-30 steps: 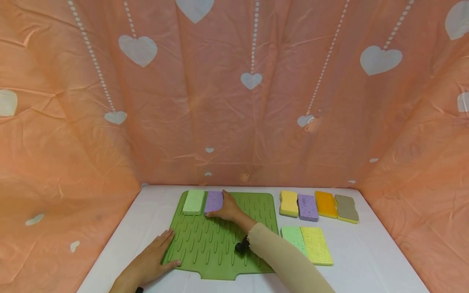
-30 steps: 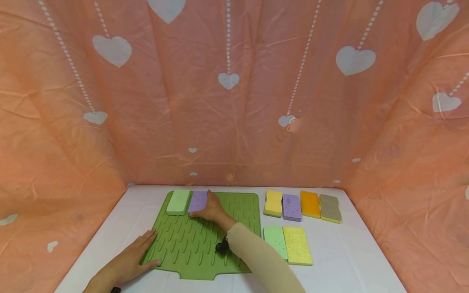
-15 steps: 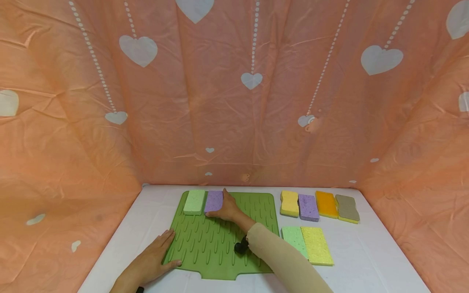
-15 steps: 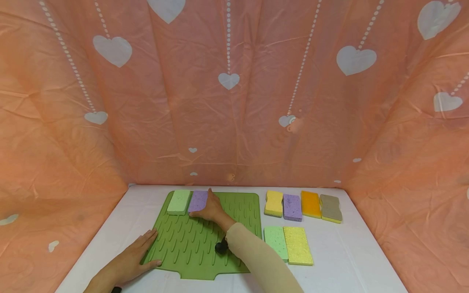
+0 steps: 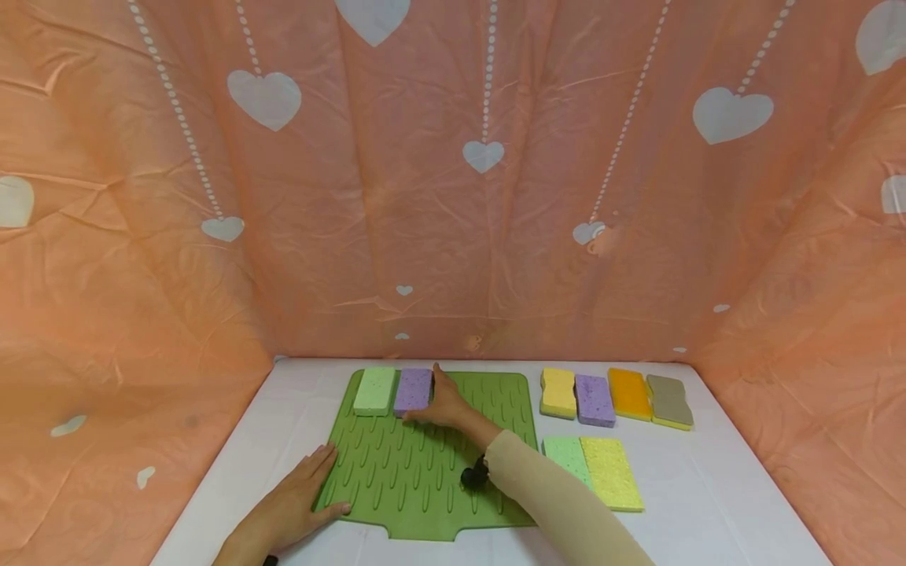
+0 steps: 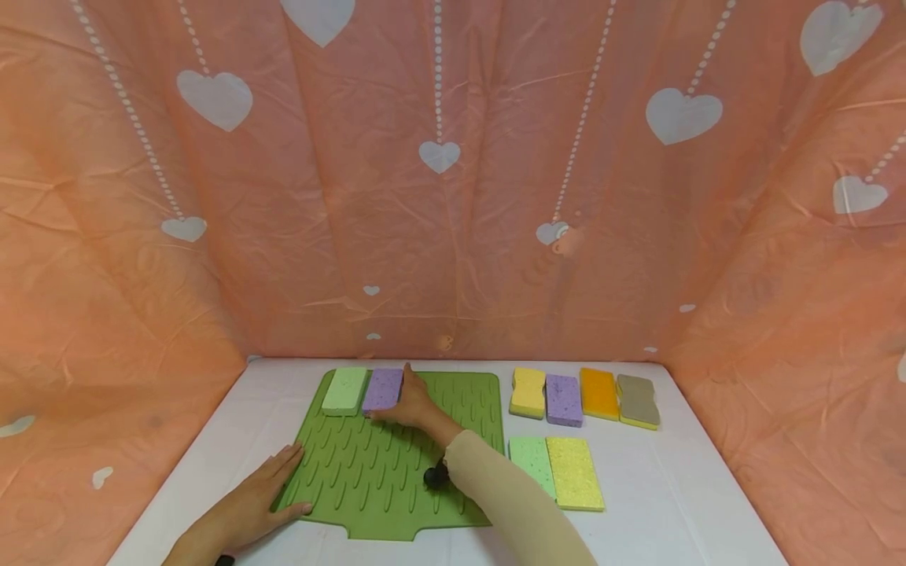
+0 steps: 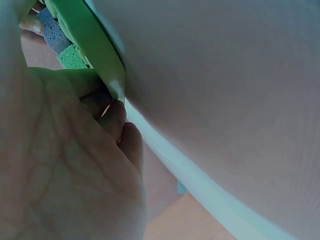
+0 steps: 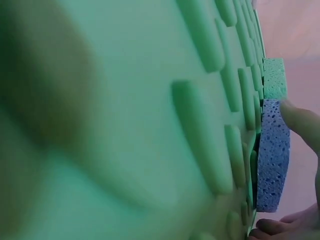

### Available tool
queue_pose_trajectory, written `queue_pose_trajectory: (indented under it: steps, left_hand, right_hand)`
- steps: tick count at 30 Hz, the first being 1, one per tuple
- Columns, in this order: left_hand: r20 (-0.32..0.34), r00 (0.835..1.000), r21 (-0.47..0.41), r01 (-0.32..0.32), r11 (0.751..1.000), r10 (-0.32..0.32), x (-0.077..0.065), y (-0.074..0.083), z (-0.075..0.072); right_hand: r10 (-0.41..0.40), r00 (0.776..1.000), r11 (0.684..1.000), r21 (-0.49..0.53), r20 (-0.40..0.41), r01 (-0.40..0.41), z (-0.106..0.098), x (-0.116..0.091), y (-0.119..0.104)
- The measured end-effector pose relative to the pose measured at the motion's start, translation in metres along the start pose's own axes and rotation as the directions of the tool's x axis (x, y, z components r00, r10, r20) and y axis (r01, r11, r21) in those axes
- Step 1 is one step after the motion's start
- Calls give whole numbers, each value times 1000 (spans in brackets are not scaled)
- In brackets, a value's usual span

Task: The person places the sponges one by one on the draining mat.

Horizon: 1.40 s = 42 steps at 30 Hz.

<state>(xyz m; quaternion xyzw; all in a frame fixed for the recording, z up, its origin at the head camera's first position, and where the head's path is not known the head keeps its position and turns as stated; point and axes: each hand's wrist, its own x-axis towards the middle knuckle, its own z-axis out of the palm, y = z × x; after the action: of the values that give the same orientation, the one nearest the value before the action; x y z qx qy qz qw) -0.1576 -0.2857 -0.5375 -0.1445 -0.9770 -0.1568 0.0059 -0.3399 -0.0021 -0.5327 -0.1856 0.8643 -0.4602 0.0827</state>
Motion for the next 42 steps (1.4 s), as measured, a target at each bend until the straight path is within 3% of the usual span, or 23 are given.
queue_pose_trajectory:
  steps: [18, 32, 42]
  left_hand:
    - [4, 1000, -6, -2, 1000, 2, 0, 3, 0]
    - [-41, 999, 11, -19, 1000, 20, -1, -1, 0]
    - [-25, 1000, 8, -19, 1000, 19, 0, 0, 0]
  right_hand:
    - [-50, 998, 997, -65, 43, 52, -52, -37, 3]
    - [-25, 999, 993, -118, -27, 21, -95, -68, 24]
    - [-12, 997, 988, -155, -73, 0, -121, -91, 45]
